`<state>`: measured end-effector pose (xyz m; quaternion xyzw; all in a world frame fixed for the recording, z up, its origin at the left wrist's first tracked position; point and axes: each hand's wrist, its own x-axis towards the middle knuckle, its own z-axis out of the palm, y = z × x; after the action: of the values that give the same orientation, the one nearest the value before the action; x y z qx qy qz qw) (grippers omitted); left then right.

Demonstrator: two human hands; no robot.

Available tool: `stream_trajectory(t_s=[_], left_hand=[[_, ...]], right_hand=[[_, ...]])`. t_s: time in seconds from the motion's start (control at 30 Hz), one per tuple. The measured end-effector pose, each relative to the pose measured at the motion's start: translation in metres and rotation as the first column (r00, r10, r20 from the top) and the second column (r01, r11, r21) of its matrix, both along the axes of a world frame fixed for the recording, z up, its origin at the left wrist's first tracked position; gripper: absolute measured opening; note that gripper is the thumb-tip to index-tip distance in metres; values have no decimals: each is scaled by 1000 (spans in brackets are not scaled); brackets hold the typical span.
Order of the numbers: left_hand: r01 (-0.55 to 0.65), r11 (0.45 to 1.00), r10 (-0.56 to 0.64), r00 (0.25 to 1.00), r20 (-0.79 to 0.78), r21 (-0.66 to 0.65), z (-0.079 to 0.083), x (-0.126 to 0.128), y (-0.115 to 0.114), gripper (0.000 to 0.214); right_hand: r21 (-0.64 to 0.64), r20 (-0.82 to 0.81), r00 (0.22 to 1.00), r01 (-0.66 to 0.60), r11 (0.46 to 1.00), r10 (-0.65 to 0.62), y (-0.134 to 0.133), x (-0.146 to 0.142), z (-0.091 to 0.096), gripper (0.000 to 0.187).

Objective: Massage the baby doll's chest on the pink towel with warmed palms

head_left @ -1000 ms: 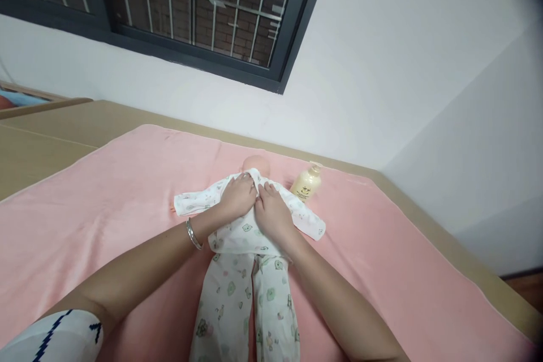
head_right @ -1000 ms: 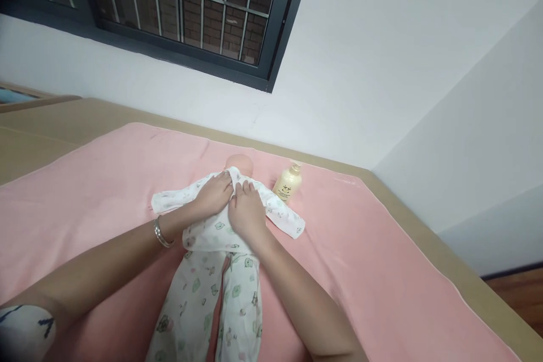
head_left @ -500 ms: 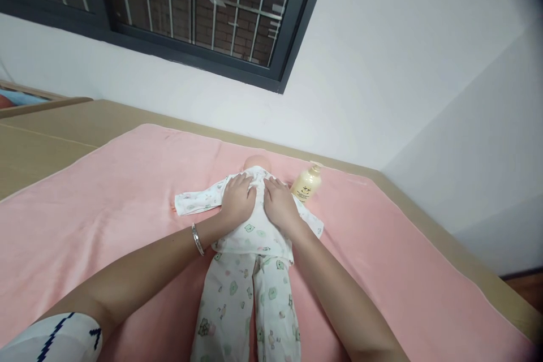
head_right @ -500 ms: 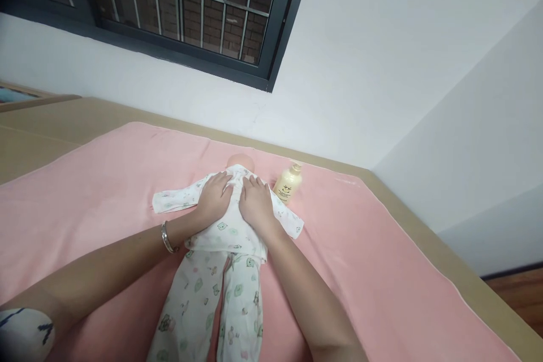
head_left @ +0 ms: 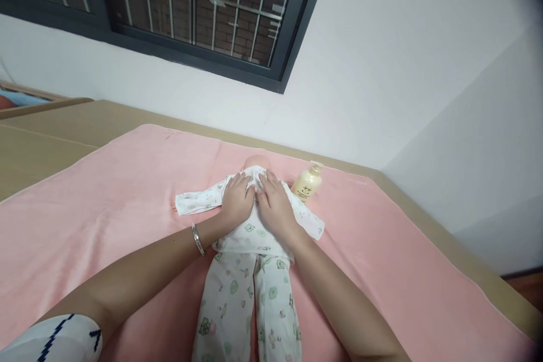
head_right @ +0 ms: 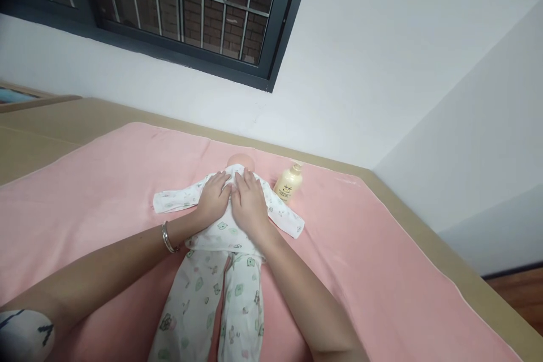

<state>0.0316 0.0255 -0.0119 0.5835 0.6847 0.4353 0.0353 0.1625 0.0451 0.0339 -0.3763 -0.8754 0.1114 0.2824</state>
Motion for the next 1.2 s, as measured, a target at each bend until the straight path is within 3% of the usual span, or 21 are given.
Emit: stream_trajectory(t_s=[0.1, 0.23, 0.43, 0.63, 1.2], left_hand=[[0, 1000, 0, 1000, -10, -1, 0, 0, 0, 45], [8, 1000, -8, 1000, -22, -6, -1, -1, 2, 46], [9, 1000, -9, 1000, -20, 5, -2, -2, 2, 45], [-1, 1000, 1, 1000, -24, 4, -2, 1, 2, 43], [-12, 998, 12, 1000, 4, 64, -1, 2, 5, 38]], right_hand=[[34, 0, 1000, 18, 999, -18, -2, -1, 0, 50], [-40, 107, 994, 24, 999, -19, 2, -2, -5, 48], [16, -4, 998, 56, 998, -56, 3, 0, -6, 52], [-27, 12, 998, 68, 997, -68, 4, -2, -15, 46], [-10, -11, 997, 78, 997, -78, 9, -1, -19, 45]])
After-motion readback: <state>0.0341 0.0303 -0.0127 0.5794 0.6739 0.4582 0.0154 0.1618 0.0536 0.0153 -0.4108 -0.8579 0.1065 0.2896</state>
